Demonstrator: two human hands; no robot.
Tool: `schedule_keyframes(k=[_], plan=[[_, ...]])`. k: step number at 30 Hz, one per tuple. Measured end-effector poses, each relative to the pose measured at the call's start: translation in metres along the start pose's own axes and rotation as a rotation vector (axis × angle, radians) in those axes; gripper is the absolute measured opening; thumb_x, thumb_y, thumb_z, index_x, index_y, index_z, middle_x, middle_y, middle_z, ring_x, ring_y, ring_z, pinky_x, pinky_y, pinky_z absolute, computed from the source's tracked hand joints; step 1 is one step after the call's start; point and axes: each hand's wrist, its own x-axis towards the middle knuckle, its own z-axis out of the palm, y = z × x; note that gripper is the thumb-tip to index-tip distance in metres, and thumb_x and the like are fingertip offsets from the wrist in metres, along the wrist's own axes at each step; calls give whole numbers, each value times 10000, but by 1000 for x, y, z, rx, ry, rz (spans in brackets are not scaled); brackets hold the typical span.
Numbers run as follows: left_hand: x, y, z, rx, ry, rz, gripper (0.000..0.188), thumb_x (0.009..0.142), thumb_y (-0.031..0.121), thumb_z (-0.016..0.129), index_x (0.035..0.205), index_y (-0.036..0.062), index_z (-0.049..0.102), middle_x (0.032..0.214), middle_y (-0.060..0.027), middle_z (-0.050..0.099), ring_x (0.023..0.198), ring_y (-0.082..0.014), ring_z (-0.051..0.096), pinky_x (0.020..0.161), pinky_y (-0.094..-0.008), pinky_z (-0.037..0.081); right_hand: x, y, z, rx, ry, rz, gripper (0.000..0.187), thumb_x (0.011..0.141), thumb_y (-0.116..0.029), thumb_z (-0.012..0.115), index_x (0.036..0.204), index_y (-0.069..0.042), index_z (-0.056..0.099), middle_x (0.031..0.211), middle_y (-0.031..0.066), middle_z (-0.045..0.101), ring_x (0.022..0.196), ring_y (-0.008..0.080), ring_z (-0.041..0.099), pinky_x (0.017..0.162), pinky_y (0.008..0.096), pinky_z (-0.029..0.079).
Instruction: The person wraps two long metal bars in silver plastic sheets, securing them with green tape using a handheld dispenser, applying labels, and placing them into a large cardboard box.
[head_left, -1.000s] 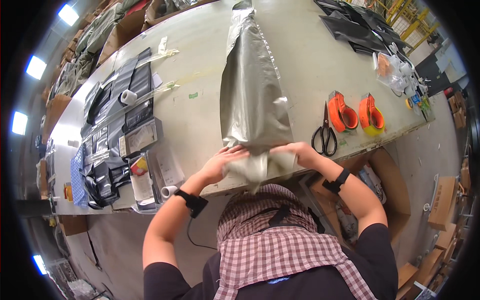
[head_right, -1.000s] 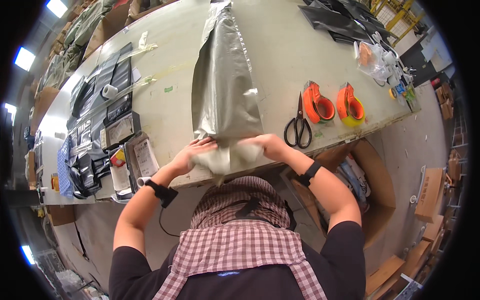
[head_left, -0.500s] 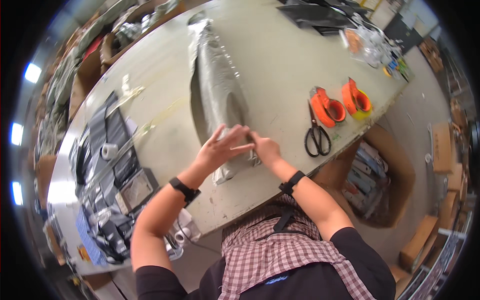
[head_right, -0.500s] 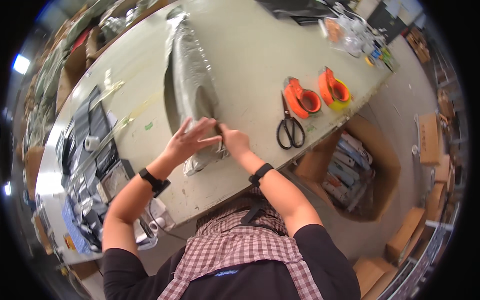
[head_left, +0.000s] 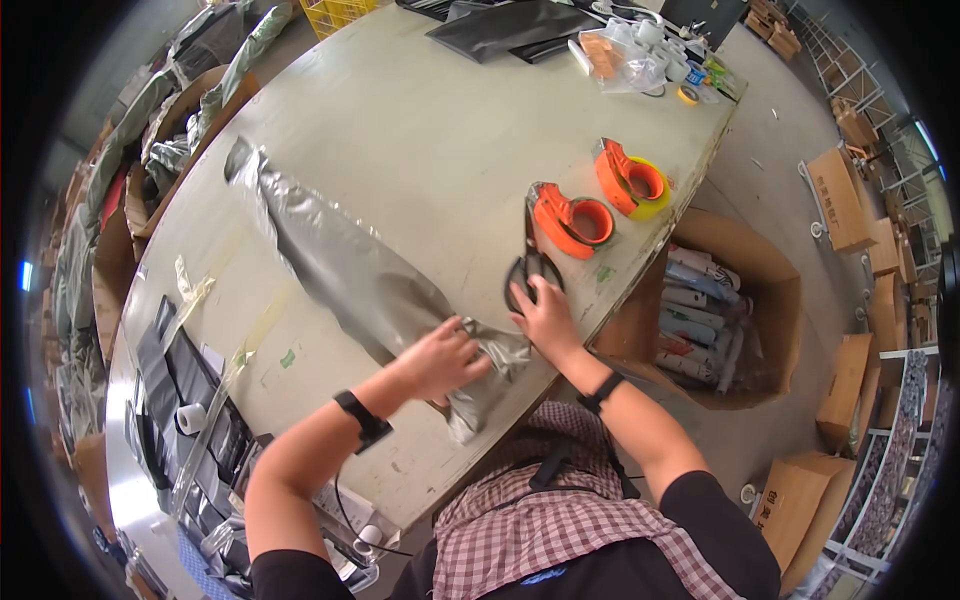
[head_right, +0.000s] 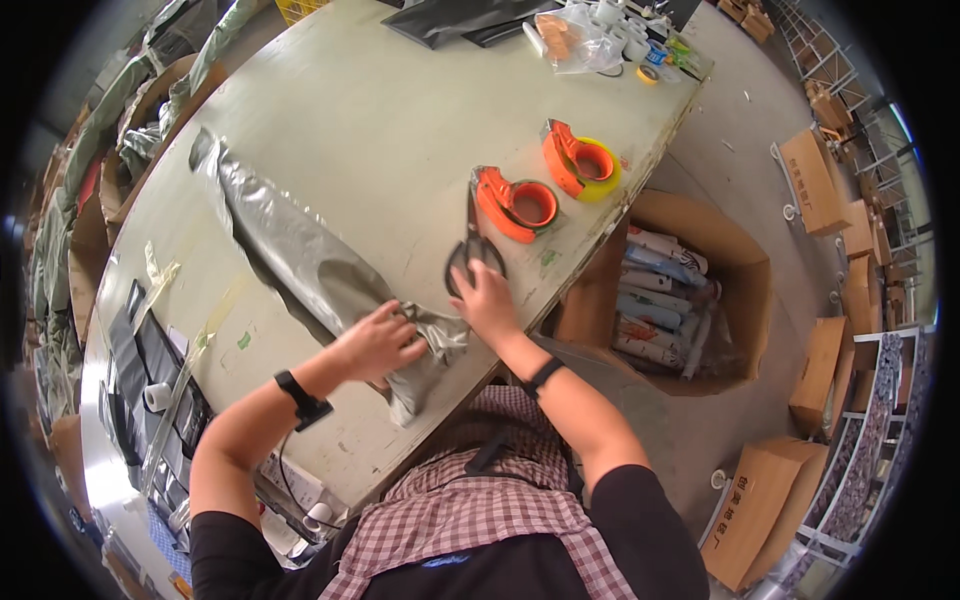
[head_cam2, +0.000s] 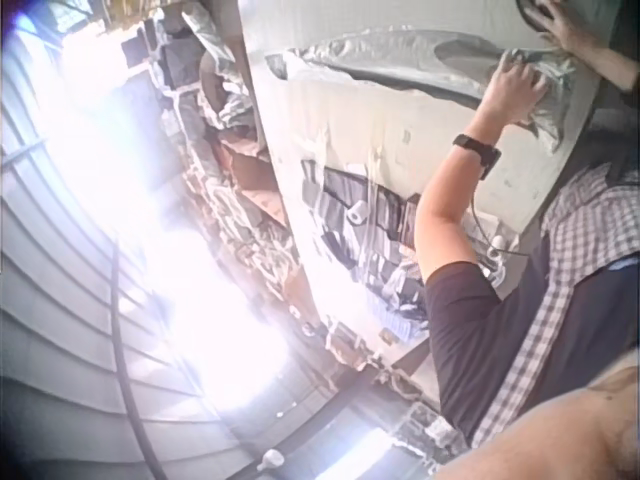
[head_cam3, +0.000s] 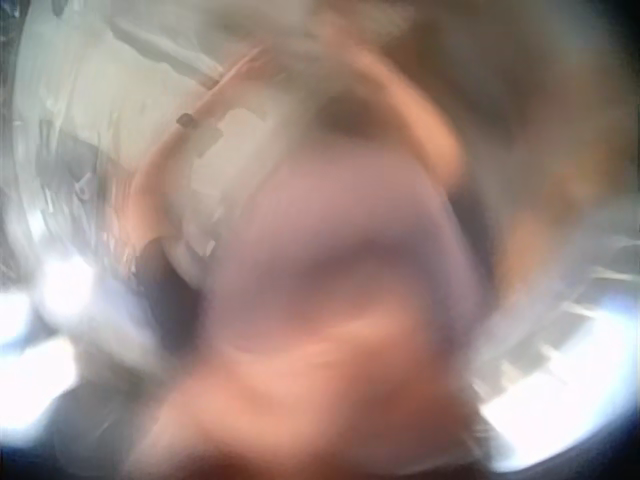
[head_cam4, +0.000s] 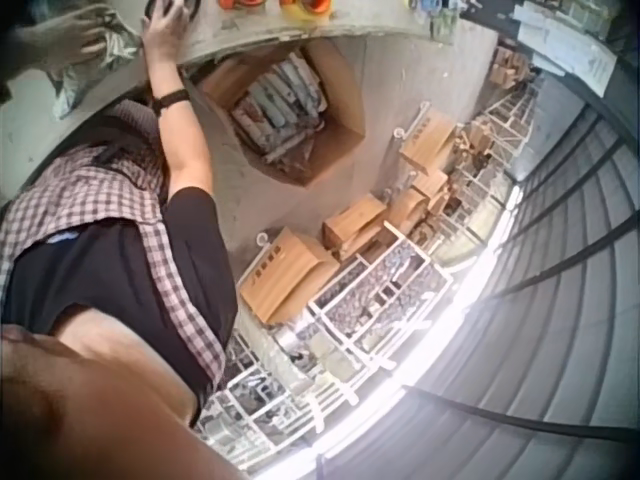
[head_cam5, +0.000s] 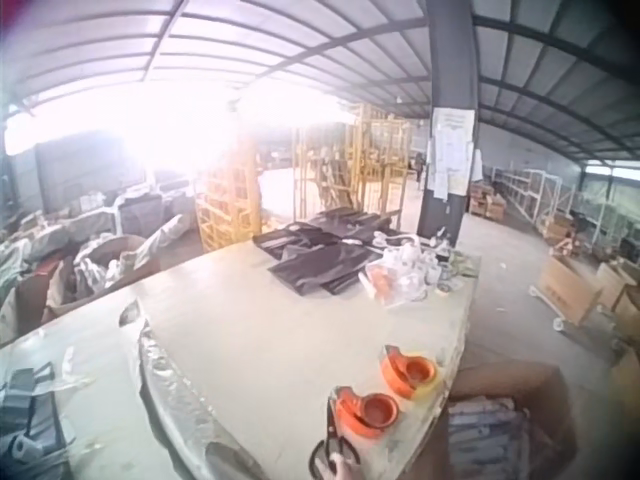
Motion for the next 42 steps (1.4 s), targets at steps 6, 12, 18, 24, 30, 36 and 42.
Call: schedule_keyframes(k=[6,12,18,24,30,36,42], plan=[[81,74,-6,-85,144,-87,868,481,418,793,1201,84,442,1034,-98,549,1016,-258,540,1058,-468,285,104,58,-37,471,-11,190,416,802,-409,640,878,0,632,822,121,584,840,321,553,748,387,459],[190,106,-42,-194,232,-250,888,556,480,753,1245,35,415,1029,-124,538,1031,-290,512,1012,-442,327,100,118,-46,-261,-579,170,518,691,-528,669,788,-20,640,802,165,632,831,306,604,711,410,488],[175,78,-22,-442,443,-162,763,789,444,600,1361,24,320,1299,-143,473,1231,-272,424,1054,-389,284,40,92,-163,773,-378,513,373,789,-360,643,860,5,617,712,101,636,660,219,632,595,320,491],[160,20,-43,-1316,-142,-324,352,860,187,549,1150,-9,581,1084,-81,628,943,-165,584,839,-296,440,-101,-17,-214,1568,-103,988,231,805,-140,655,958,13,574,718,53,600,625,124,594,579,265,508],[190,2,-50,-1919,-227,-586,490,908,369,550,1092,-84,566,1042,-49,595,898,-108,553,870,-246,432,-128,-41,-162,1315,-69,932,238,781,-169,696,891,18,597,728,53,623,644,115,606,588,254,491],[193,-10,-40,-1909,-344,-303,289,896,165,582,1056,-76,596,1014,-41,609,863,-87,563,786,-222,470,-136,-42,-152,1089,-32,776,309,780,-241,708,893,29,608,744,60,634,676,107,616,620,246,484],[196,1,-46,-1580,2,-686,170,866,106,564,899,-6,687,852,-61,659,775,-129,606,662,-235,483,-171,-58,-154,1533,-48,938,343,855,-278,637,983,37,588,824,67,633,738,143,633,672,260,506]])
